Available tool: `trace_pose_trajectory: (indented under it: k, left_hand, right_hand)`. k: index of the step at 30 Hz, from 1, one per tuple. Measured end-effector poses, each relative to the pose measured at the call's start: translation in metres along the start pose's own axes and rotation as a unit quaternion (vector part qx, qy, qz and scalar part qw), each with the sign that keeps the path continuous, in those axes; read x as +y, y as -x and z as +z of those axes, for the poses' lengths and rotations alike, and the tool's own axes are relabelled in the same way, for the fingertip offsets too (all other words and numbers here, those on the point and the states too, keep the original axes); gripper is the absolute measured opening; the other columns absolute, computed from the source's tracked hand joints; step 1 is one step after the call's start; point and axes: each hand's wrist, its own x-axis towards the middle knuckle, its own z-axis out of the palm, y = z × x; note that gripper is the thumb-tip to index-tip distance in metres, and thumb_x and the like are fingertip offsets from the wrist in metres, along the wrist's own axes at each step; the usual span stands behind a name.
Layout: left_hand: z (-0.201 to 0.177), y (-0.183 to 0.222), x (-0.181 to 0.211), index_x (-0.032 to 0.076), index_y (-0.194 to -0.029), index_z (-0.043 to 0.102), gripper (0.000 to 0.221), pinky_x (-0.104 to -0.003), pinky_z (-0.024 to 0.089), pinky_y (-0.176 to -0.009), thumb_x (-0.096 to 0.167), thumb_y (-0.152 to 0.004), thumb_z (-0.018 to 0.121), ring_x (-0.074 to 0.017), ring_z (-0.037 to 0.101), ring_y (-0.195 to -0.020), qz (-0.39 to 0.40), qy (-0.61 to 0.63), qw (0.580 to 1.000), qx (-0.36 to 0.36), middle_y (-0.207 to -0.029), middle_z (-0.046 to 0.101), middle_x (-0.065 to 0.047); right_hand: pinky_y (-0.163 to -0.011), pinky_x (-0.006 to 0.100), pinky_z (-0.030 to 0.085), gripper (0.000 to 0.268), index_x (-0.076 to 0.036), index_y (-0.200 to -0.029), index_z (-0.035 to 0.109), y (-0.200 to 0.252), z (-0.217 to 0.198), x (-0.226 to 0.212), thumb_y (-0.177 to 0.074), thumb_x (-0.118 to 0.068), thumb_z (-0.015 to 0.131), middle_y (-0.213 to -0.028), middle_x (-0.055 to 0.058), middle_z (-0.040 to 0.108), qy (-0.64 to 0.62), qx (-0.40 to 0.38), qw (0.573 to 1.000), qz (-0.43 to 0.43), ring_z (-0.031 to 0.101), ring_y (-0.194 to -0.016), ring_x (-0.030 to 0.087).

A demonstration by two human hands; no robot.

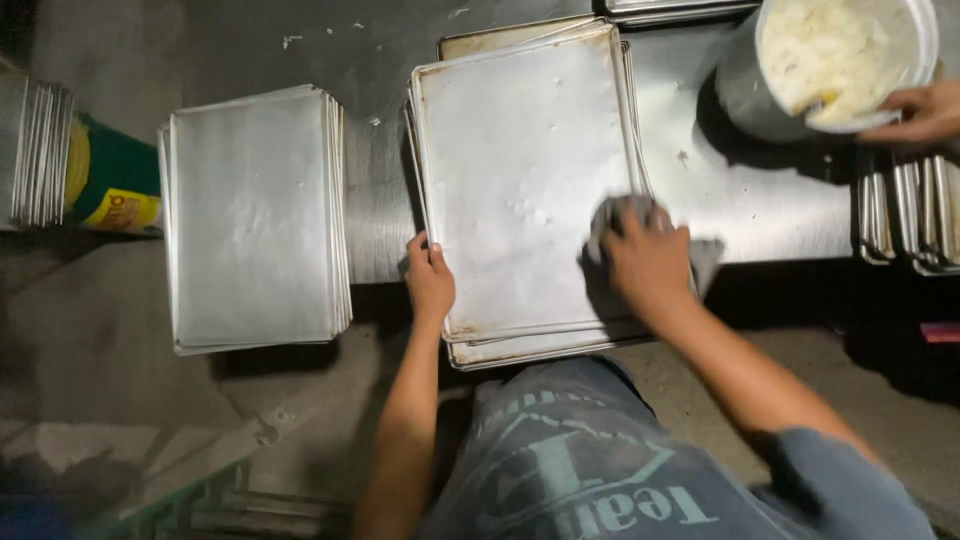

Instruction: Wiping down and stacking metal baking trays in a bakery.

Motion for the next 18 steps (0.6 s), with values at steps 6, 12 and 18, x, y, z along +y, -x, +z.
trace_pose_trajectory:
  k: [6,12,18]
  left_hand:
    - [-0.020,-0.016,-0.043,0.005,-0.108,0.055,0.024,-0.053,0.051,-0.072,0.029,-0.107,0.054,-0.0467,0.067,-0.083,-0.015,-0.050,0.998,-0.044,-0.086,0.071,-0.024]
    - [-0.084,-0.032,-0.052,-0.001,-0.100,0.057,0.033,-0.042,0.039,-0.062,0.025,-0.106,0.077,-0.0196,0.043,-0.067,-0.063,0.128,0.980,-0.139,-0.074,0.052,-0.015]
    - [-0.177,-0.061,-0.095,0.006,-0.106,0.057,0.028,-0.032,0.056,-0.079,0.008,-0.089,0.079,-0.0160,0.066,-0.084,-0.045,0.451,0.871,-0.188,-0.095,0.070,-0.008]
  right_hand:
    - [-0.093,0.056,0.044,0.039,-0.026,-0.114,0.073,0.101,-0.068,-0.065,-0.075,-0.028,0.074,-0.139,0.008,0.057,-0.154,-0.162,0.974,0.047,0.056,-0.121,0.040]
    - [-0.104,0.047,0.047,0.055,-0.010,-0.121,0.073,0.105,-0.050,-0.080,-0.067,-0.020,0.081,-0.140,0.015,0.062,-0.376,0.078,0.910,0.156,0.056,-0.124,0.040]
    - [-0.112,0.046,0.046,0.048,-0.009,-0.126,0.071,0.060,0.021,-0.074,-0.080,-0.021,0.079,-0.148,0.015,0.057,-0.408,0.197,0.855,0.253,0.055,-0.133,0.037]
